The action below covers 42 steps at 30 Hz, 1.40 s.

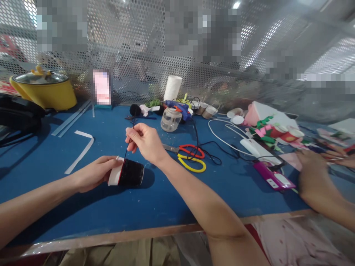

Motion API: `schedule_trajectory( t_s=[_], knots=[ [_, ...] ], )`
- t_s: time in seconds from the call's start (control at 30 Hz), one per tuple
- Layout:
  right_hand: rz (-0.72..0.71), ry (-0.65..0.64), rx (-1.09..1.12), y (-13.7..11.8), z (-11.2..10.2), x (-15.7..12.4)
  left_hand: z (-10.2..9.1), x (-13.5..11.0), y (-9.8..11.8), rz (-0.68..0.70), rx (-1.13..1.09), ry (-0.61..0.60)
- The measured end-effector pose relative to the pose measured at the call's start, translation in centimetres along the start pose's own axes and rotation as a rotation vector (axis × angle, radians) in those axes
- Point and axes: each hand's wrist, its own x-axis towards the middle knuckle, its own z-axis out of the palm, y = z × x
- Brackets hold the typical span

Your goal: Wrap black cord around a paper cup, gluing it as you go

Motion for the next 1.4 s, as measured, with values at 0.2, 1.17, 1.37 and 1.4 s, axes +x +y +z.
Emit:
schedule_trajectory(
  t_s=[0.2,1.17,1.37,1.4],
  knots=[
    [0.024,-0.011,-0.114,0.4,-0.2,0.2,0.0,-0.5,-0.1,0.063,0.062,-0.061],
    [0.125,-0.063,-0.288,0.6,-0.3,0.1,-0.4,-1.0,0.6,0.235,0.380,-0.113],
    [0.223,-0.185,-0.347,1.0,0.3,0.0,-0.6,-1.5,0.5,0.293,0.413,-0.127],
    [0.245,-0.207,-0.354,1.1,0.3,0.0,-0.6,-1.5,0.5,0.295,0.396,-0.128]
  ],
)
